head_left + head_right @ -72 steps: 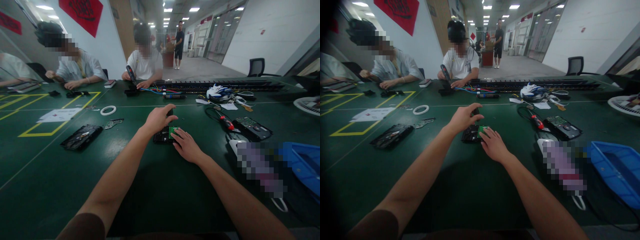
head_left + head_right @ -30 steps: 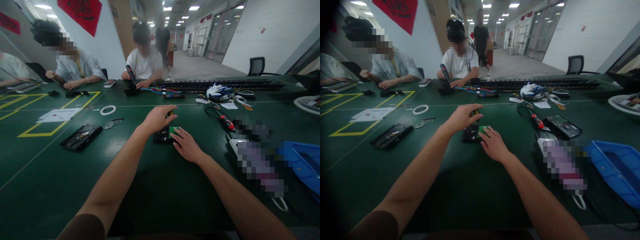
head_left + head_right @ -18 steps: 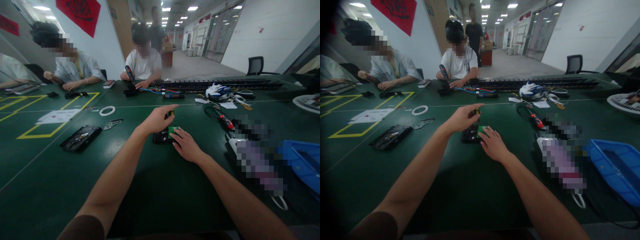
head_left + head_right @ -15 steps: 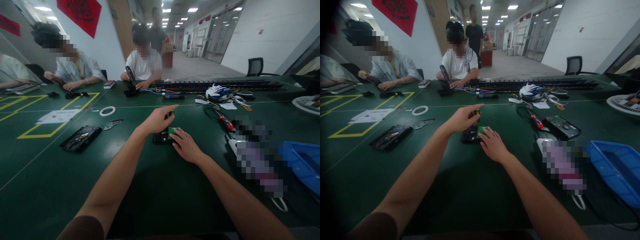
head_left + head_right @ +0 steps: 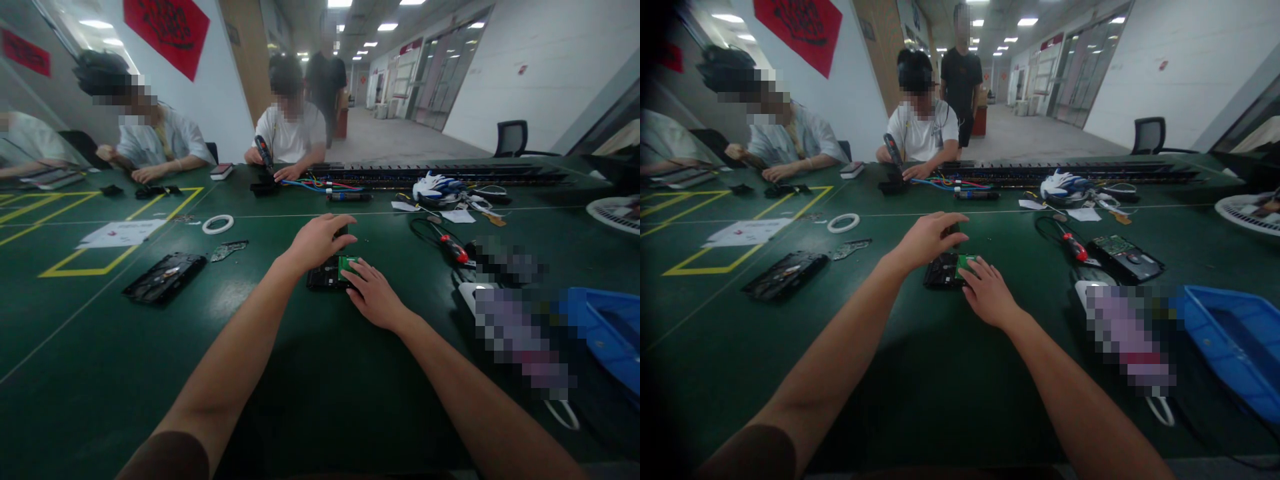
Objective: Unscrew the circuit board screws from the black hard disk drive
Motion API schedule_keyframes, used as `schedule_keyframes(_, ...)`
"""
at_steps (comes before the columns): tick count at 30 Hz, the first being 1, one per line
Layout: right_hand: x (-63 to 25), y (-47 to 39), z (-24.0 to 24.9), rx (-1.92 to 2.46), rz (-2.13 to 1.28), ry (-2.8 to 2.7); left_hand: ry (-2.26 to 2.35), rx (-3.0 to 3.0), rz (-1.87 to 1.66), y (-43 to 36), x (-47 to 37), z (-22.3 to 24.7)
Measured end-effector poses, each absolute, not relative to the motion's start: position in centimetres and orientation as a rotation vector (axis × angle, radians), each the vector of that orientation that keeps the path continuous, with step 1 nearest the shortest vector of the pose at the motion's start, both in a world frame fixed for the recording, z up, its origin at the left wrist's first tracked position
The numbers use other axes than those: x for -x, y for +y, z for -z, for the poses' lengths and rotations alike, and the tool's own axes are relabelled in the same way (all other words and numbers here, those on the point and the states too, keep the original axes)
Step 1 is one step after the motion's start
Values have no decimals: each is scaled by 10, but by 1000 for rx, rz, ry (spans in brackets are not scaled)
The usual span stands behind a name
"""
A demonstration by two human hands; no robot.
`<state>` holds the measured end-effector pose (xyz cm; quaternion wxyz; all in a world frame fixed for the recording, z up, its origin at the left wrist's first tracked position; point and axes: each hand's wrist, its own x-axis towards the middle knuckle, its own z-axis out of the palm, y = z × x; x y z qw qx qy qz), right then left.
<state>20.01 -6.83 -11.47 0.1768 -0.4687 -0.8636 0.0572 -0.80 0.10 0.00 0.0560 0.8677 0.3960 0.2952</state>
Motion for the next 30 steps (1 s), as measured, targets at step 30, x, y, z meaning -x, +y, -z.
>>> schedule_keyframes(30,-200,-69,112,1353,-174,-2459,965,-2478,-885,-1,7,4)
